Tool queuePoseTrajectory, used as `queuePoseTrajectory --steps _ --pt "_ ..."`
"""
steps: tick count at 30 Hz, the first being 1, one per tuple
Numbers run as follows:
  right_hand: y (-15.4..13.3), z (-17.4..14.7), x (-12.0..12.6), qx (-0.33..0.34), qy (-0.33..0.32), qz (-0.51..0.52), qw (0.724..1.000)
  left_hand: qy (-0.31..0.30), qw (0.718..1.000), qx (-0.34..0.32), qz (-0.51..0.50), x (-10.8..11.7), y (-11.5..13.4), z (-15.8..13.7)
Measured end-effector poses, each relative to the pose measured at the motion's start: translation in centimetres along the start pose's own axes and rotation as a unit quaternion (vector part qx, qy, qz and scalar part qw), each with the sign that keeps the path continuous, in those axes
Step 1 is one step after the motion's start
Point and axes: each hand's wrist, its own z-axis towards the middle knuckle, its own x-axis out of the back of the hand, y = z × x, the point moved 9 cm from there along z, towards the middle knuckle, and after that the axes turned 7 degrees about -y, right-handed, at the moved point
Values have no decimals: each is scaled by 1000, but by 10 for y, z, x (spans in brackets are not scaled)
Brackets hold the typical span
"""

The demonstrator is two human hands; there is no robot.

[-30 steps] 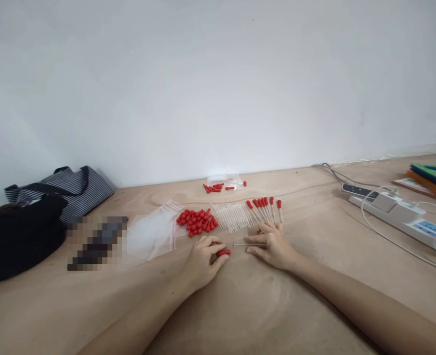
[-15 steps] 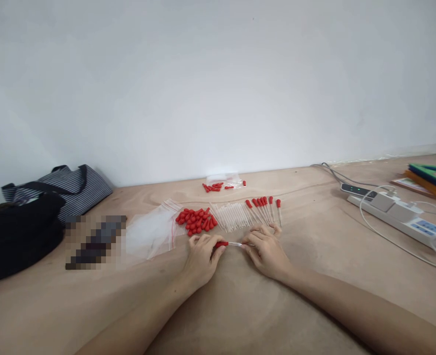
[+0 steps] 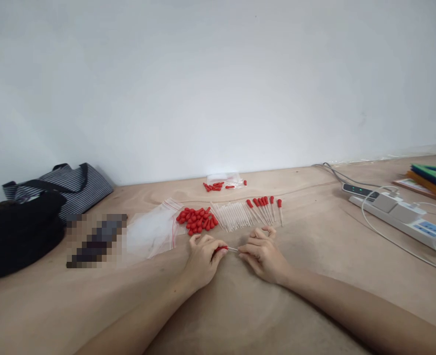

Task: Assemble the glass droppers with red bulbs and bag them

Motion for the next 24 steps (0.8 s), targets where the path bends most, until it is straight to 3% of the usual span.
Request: queuePoseTrajectory --steps 9,17,24 --pt "-9 0 4 74 9 -76 994 1 998 -56 17 3 15 -3" --pt "-7 3 0 43 0 -46 998 24 995 -97 18 7 26 -8" --pt "-4 5 -8 7 -52 -14 999 26 994 -100 27 7 27 -8"
